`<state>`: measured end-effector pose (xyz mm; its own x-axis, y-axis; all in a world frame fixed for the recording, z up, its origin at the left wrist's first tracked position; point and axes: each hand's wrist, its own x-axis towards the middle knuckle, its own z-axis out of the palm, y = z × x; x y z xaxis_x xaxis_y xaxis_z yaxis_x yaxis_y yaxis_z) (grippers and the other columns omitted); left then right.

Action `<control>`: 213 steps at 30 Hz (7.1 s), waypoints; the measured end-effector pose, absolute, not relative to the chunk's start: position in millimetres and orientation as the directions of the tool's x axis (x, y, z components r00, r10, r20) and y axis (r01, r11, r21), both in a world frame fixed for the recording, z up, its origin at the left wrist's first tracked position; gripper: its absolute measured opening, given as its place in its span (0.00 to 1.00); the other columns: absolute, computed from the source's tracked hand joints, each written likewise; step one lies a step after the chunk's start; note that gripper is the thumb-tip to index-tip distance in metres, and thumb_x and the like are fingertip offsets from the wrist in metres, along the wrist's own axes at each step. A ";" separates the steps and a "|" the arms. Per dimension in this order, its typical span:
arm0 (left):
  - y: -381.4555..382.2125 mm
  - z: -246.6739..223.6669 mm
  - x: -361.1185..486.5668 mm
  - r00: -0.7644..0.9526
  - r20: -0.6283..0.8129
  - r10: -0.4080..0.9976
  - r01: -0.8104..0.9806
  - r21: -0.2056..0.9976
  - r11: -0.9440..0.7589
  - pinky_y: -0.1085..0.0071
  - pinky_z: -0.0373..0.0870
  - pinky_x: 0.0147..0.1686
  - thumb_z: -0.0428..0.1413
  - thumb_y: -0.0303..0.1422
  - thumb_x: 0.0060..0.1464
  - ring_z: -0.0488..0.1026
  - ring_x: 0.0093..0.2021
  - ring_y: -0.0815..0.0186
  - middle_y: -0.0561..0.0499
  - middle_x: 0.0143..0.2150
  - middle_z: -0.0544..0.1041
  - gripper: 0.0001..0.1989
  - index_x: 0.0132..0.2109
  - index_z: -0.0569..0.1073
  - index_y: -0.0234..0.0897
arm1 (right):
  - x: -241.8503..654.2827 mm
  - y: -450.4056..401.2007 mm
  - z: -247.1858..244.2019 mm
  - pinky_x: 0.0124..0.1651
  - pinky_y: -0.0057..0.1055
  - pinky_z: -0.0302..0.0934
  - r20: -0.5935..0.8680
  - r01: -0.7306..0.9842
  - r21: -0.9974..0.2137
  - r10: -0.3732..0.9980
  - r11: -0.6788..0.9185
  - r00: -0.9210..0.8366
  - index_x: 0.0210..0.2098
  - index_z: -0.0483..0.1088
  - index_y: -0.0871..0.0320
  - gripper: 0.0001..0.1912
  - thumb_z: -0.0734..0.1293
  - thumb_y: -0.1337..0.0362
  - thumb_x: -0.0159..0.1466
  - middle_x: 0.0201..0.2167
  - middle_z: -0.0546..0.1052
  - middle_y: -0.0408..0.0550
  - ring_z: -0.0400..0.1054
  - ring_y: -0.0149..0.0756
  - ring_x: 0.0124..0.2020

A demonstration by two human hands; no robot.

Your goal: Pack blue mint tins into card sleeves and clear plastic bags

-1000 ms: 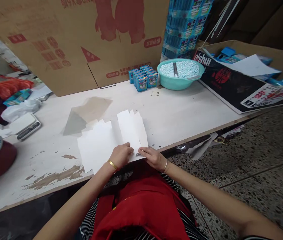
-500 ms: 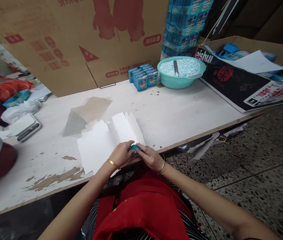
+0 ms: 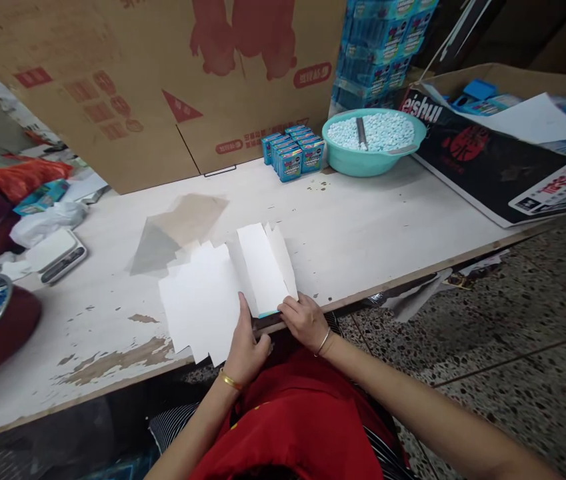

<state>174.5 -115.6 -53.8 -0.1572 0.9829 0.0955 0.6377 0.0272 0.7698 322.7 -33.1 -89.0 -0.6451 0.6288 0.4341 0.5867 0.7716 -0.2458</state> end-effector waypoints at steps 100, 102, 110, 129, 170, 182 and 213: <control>28.5 -39.9 132.3 0.580 -0.080 0.810 0.800 0.243 -0.549 0.67 0.65 0.37 0.48 0.32 0.59 0.69 0.37 0.62 0.46 0.36 0.74 0.09 0.40 0.73 0.36 | 348.0 28.9 -62.3 0.37 0.34 0.57 0.138 0.811 -0.114 0.818 0.574 -0.559 0.35 0.69 0.61 0.08 0.59 0.73 0.64 0.33 0.72 0.53 0.63 0.42 0.37; 31.5 -33.7 136.4 0.559 -0.134 0.818 0.820 0.240 -0.520 0.68 0.64 0.35 0.49 0.33 0.59 0.70 0.37 0.62 0.46 0.36 0.74 0.09 0.38 0.73 0.37 | 346.9 32.4 -55.9 0.38 0.35 0.57 0.057 0.819 -0.140 0.830 0.556 -0.554 0.37 0.69 0.62 0.05 0.61 0.72 0.64 0.36 0.72 0.55 0.63 0.44 0.39; 62.5 -16.0 141.7 0.519 -0.401 0.755 0.854 0.285 -0.436 0.70 0.60 0.32 0.53 0.28 0.51 0.69 0.32 0.64 0.50 0.33 0.75 0.07 0.39 0.70 0.36 | 345.6 49.3 -37.0 0.43 0.34 0.57 -0.198 0.806 -0.206 0.783 0.555 -0.590 0.41 0.68 0.63 0.09 0.62 0.64 0.65 0.41 0.73 0.57 0.65 0.46 0.45; 85.3 -3.5 160.7 0.479 -0.629 0.612 0.858 0.483 -0.175 0.73 0.60 0.27 0.56 0.33 0.44 0.65 0.26 0.69 0.56 0.25 0.68 0.07 0.33 0.69 0.37 | 352.9 108.9 -15.6 0.37 0.28 0.57 -0.484 0.675 -0.310 0.500 0.669 -0.718 0.41 0.73 0.62 0.13 0.65 0.60 0.61 0.43 0.76 0.55 0.69 0.41 0.43; 13.5 -34.6 181.3 0.662 0.104 0.742 0.613 0.494 -0.617 0.54 0.52 0.63 0.47 0.33 0.60 0.72 0.47 0.63 0.44 0.45 0.74 0.10 0.43 0.70 0.36 | 420.3 3.7 -91.2 0.54 0.44 0.59 0.406 0.395 -0.457 0.582 0.797 -0.704 0.55 0.63 0.62 0.20 0.58 0.67 0.65 0.57 0.67 0.60 0.60 0.41 0.55; 11.3 -48.1 191.1 0.477 0.197 0.856 0.652 0.575 -0.495 0.57 0.66 0.54 0.46 0.31 0.61 0.67 0.55 0.61 0.42 0.55 0.68 0.11 0.48 0.68 0.38 | 382.4 2.0 -87.6 0.50 0.39 0.62 0.391 0.552 -0.633 0.839 0.543 -0.378 0.51 0.65 0.57 0.15 0.58 0.61 0.67 0.50 0.67 0.56 0.63 0.41 0.51; 96.1 19.0 201.0 0.671 -0.424 0.608 0.730 0.518 -0.445 0.69 0.68 0.38 0.56 0.39 0.50 0.73 0.36 0.65 0.50 0.38 0.77 0.11 0.39 0.76 0.40 | 359.1 46.6 -86.6 0.57 0.37 0.61 0.114 0.387 -0.911 0.988 0.144 -0.101 0.61 0.58 0.55 0.29 0.56 0.73 0.60 0.50 0.69 0.52 0.65 0.39 0.52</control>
<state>201.0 96.1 19.0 0.6712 0.6082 -0.4238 0.7304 -0.4448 0.5183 359.1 46.6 -86.6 -0.1007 0.9884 0.1136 0.3874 0.1442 -0.9106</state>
